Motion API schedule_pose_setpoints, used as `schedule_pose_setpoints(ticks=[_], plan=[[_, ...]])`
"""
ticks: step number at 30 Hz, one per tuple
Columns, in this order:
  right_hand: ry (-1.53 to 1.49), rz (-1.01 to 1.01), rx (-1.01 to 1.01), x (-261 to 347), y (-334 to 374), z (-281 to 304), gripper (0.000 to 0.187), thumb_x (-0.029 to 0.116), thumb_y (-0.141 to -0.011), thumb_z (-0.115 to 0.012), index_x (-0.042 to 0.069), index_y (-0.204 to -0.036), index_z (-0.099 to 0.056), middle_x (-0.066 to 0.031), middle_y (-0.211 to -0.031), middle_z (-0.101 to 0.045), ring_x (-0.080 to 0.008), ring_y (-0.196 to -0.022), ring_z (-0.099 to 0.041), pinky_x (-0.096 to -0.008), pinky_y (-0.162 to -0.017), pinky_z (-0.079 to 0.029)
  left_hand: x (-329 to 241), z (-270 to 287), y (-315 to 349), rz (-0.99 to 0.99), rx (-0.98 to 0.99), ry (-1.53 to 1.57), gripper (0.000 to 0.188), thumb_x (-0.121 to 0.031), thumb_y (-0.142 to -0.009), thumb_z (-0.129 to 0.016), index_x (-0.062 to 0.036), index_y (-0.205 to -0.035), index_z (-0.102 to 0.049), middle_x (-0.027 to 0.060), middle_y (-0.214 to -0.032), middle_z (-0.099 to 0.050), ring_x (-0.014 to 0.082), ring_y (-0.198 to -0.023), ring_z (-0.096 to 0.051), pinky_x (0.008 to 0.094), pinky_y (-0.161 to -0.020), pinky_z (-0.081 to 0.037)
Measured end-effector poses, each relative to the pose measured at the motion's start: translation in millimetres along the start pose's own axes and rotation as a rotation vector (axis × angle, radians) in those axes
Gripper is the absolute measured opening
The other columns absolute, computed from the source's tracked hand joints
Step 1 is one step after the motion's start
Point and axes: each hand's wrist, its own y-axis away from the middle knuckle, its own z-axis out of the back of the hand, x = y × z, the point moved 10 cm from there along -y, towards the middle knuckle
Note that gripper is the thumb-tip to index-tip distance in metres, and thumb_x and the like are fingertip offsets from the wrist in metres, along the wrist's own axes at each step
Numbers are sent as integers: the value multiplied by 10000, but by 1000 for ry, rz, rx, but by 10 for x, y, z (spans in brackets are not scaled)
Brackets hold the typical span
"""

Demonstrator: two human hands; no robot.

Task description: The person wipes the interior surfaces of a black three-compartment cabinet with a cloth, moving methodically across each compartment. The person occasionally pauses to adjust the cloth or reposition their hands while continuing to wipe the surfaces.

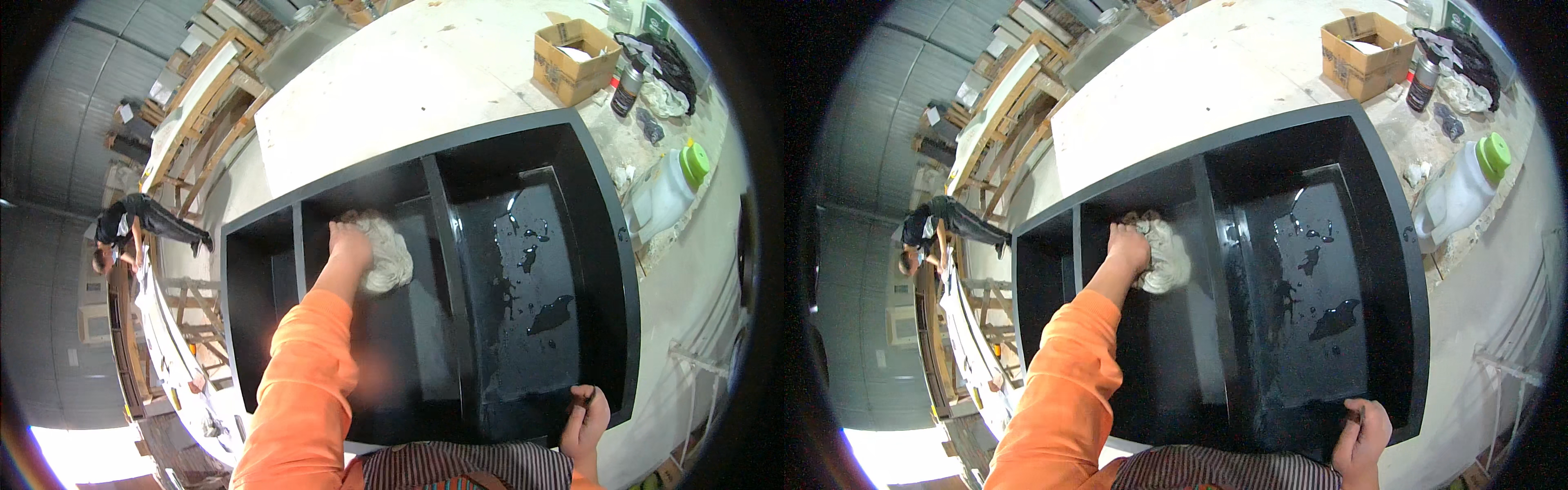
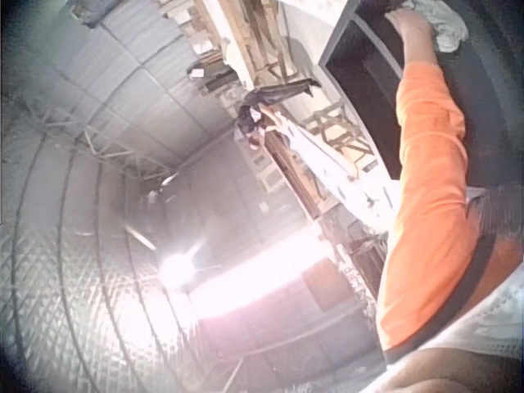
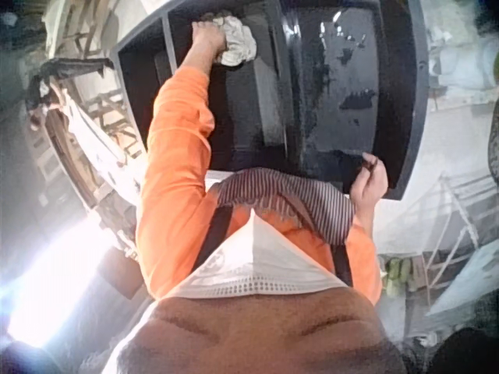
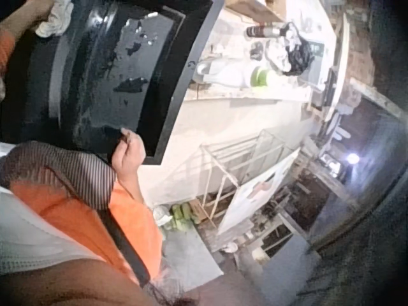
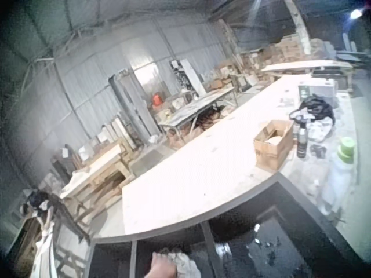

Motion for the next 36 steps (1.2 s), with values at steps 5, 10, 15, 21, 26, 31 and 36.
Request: schedule_pose_setpoints(ticks=[5, 10, 15, 21, 26, 31, 36], plan=[[-62, -17, -29, 45, -18, -3, 177, 25, -859, -478, 0, -974, -610, -117, -750, -572, -223, -590, -555, -345, -572, -423, -150, -42, 177, -23, -160, -11, 378, -214, -897, -533, 1, -1167, -688, 203, -1293, -617, 360, -1239, -540, 508, -1082, -355], [-74, -4, 4, 41, -37, -26, 147, 14, -899, -485, 0, -974, -610, -106, -732, -565, -218, -588, -550, -337, -570, -418, -718, -156, 825, -293, -367, 105, 194, -164, -801, -613, -24, -842, -741, 197, -1006, -702, 360, -938, -676, 447, -824, -533], [-38, 71, -32, 95, -32, -16, 128, 14, -933, -488, -1, -965, -611, -97, -701, -549, -215, -585, -538, -337, -568, -411, -695, -287, 1223, -459, -261, 255, 172, -181, -815, -615, -54, -823, -730, 178, -927, -720, 348, -913, -699, 441, -759, -570], [-58, 77, -27, 127, -46, -10, 128, 35, -951, -489, 1, -957, -612, -100, -698, -553, -206, -578, -548, -332, -558, -416, 125, 242, 1052, 104, -490, 355, 231, -134, -873, -585, -63, -1083, -647, 145, -1157, -633, 324, -995, -678, 438, -799, -579], [-33, 34, -11, 87, -56, -8, 142, 32, -946, -475, 11, -955, -615, -97, -688, -555, -201, -576, -560, -319, -559, -429, -176, -49, 844, 198, -580, 785, 642, -197, -885, -555, 9, -1459, -355, 205, -1505, -373, 424, -1203, -542, 496, -1011, -472], [-7, 68, 20, 59, -31, -25, 145, 43, -971, -459, 19, -985, -601, -74, -726, -537, -158, -589, -522, -287, -561, -410, -51, -426, 353, 548, -709, 1213, 687, -238, -882, -556, 70, -1454, -331, 216, -1524, -345, 435, -1299, -427, 494, -1115, -331], [31, 67, -13, -20, 4, 7, 190, 140, -986, -455, 8, -1002, -590, -63, -726, -527, -141, -593, -507, -278, -562, -403, -20, -232, 115, 691, -692, 963, 546, -265, -885, -565, 43, -1331, -501, 165, -1402, -462, 395, -1276, -416, 486, -1065, -353]])
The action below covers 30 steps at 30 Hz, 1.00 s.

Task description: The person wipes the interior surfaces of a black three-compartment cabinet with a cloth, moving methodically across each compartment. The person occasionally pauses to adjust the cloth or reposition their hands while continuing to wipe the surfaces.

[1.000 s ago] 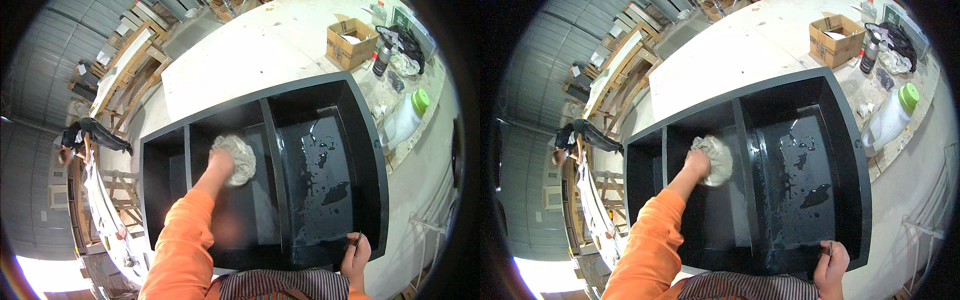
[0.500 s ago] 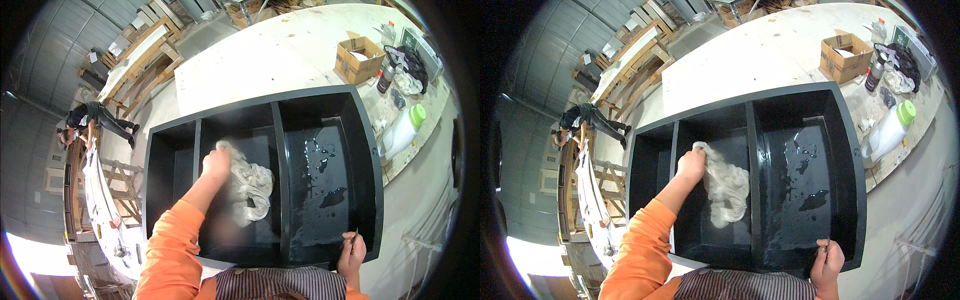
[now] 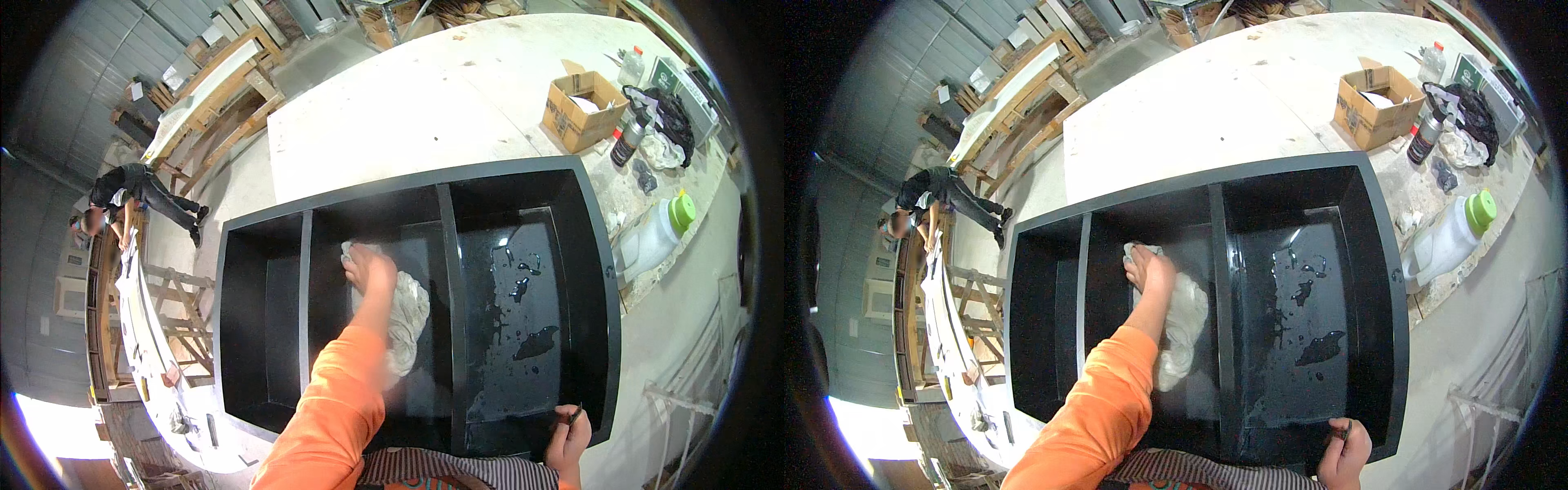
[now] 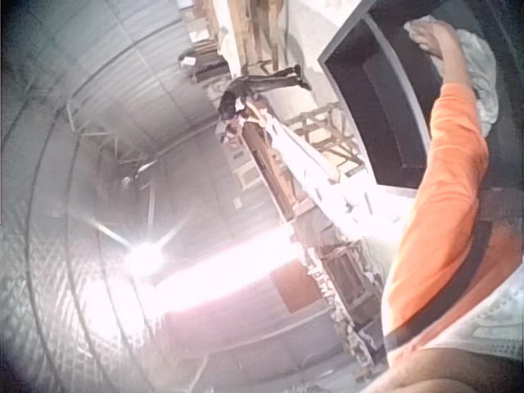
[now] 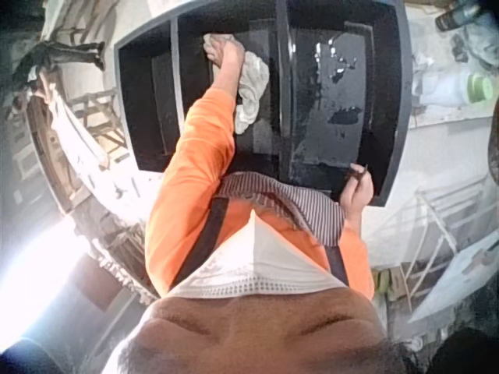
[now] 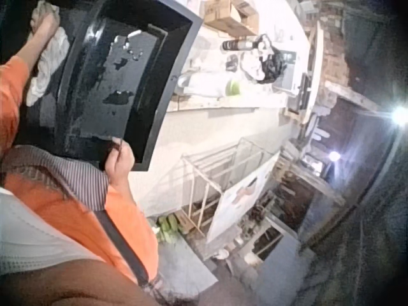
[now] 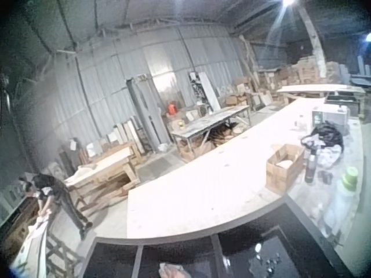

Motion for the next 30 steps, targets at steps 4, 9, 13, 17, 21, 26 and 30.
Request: schedule_pose_setpoints(ticks=[4, 9, 13, 17, 21, 26, 30], plan=[[-46, -78, 11, -94, 42, -9, 246, 202, -992, -456, -3, -987, -592, -55, -709, -525, -132, -577, -503, -276, -539, -393, -202, 26, -254, -9, -18, -14, 336, -228, -848, -577, 16, -1057, -677, 161, -1226, -573, 393, -1188, -483, 491, -1032, -393], [17, -124, 5, -122, 60, -22, 272, 233, -988, -449, 7, -977, -599, -51, -724, -531, -125, -575, -493, -260, -535, -382, -284, 12, -205, 25, 44, -47, 346, -229, -816, -609, 13, -1053, -683, 176, -1235, -583, 401, -1166, -502, 493, -1005, -427], [44, -180, 3, -173, 77, -15, 253, 230, -979, -463, 22, -973, -606, -50, -743, -538, -127, -586, -490, -258, -543, -385, -764, 47, 101, -206, -35, 70, 397, -164, -801, -591, 55, -1129, -642, 211, -1173, -594, 401, -1099, -529, 500, -961, -441], [-5, -249, 19, -278, 112, -23, 249, 232, -978, -469, 25, -972, -608, -47, -756, -543, -131, -604, -496, -261, -558, -396, -996, -18, 279, -282, -68, 142, 453, -148, -806, -592, 17, -1227, -616, 166, -1203, -589, 375, -1080, -523, 474, -951, -442], [23, -289, 12, -354, 139, -23, 250, 238, -982, -481, 23, -978, -608, -43, -761, -544, -121, -613, -497, -259, -562, -395, -1086, -18, 354, -415, -47, 192, 405, -118, -818, -576, -63, -1213, -652, 102, -1218, -602, 355, -1073, -524, 454, -933, -449], [-18, -238, 31, -319, 117, -40, 275, 261, -1012, -478, 21, -974, -607, -30, -745, -541, -107, -617, -494, -258, -558, -392, -1226, 8, 524, -645, 93, 438, 388, -54, -791, -572, -93, -1158, -691, 79, -1188, -632, 365, -1121, -518, 445, -951, -444], [0, -244, -2, -295, 102, -3, 283, 280, -1023, -484, 22, -996, -597, -21, -725, -529, -100, -590, -477, -251, -545, -383, -1190, -34, 463, -630, 112, 448, 451, 14, -739, -583, -40, -1182, -647, 134, -1171, -639, 381, -1115, -522, 452, -970, -435]])
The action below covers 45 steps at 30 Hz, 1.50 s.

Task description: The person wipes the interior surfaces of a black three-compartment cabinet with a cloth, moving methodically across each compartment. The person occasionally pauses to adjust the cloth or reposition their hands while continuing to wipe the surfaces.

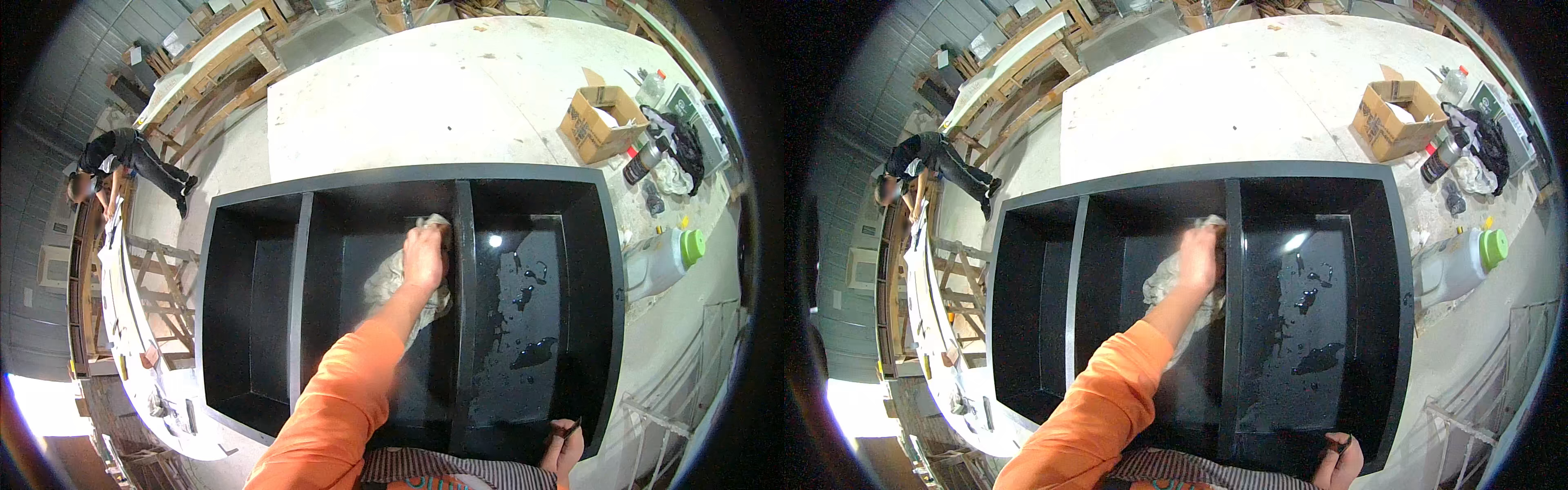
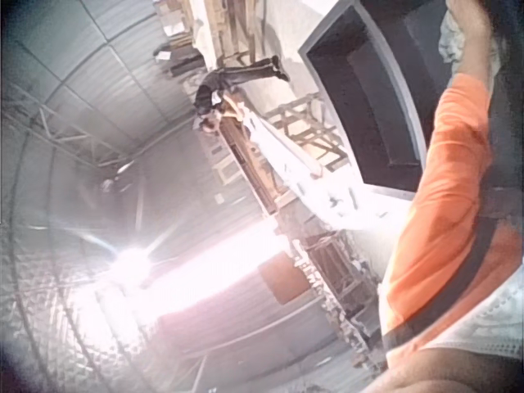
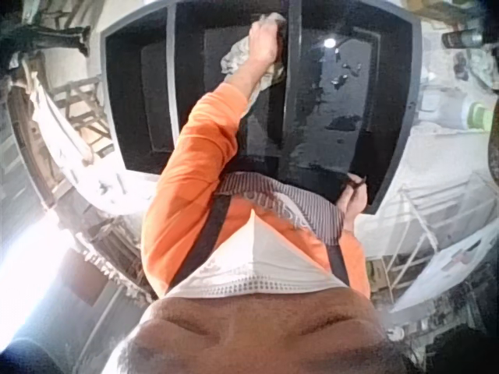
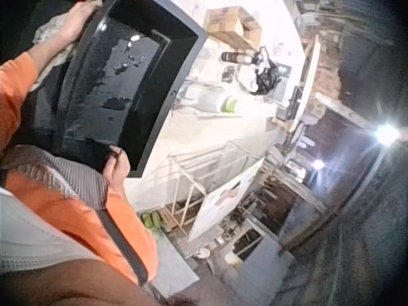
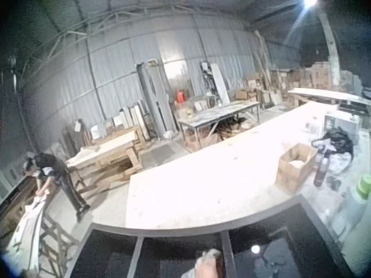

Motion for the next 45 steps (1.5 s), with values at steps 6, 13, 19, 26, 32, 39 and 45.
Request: schedule_pose_setpoints(ticks=[6, 13, 19, 26, 32, 39, 45], plan=[[32, -85, 16, -15, -5, -20, 256, 248, -1017, -471, 25, -1003, -596, -33, -727, -535, -104, -575, -480, -253, -534, -383, -17, -14, -233, -139, 127, 131, 472, -8, -738, -601, -57, -1206, -641, 152, -1147, -653, 375, -1094, -543, 464, -957, -430], [98, 32, 39, 130, -46, -53, 201, 160, -1006, -451, 24, -1021, -599, -39, -766, -548, -107, -614, -488, -251, -571, -388, -156, -3, -174, -173, 158, -314, 475, -233, -831, -643, -216, -1305, -627, 71, -1141, -607, 296, -1121, -536, 453, -906, -415], [49, -115, 39, 24, -21, -12, 183, 106, -993, -435, 18, -1046, -586, -38, -787, -540, -107, -630, -477, -254, -579, -385, -109, 155, -79, -140, 36, -339, 465, -254, -817, -657, -199, -1278, -634, 36, -1199, -584, 290, -1133, -513, 487, -949, -364], [61, -32, -22, 138, 10, 25, 174, 99, -993, -435, 20, -1044, -581, -48, -796, -539, -114, -639, -485, -252, -588, -387, 249, 401, -37, 56, 39, -345, 411, -294, -828, -604, -157, -1211, -665, 41, -1208, -618, 308, -1126, -528, 506, -943, -383], [39, -39, -43, 163, -14, 7, 174, 94, -992, -434, 22, -1027, -589, -52, -791, -542, -119, -639, -490, -256, -587, -390, 954, 678, 65, 380, -131, -369, 278, -240, -813, -614, -67, -1025, -663, 132, -1125, -609, 360, -1083, -552, 491, -930, -435], [74, 1, -8, 179, -62, -36, 169, 108, -991, -454, 21, -1016, -596, -51, -788, -551, -120, -637, -497, -261, -583, -393, 205, 144, -93, 165, -268, -216, 151, -97, -806, -564, -26, -890, -668, 162, -972, -643, 355, -925, -598, 458, -837, -489], [71, -2, -23, 157, -72, -25, 170, 81, -990, -444, 21, -1012, -601, -50, -791, -554, -118, -640, -496, -258, -585, -397, 183, 51, -170, 208, -179, 371, 152, -91, -877, -601, -37, -984, -695, 147, -1077, -653, 355, -1078, -591, 409, -939, -482]])
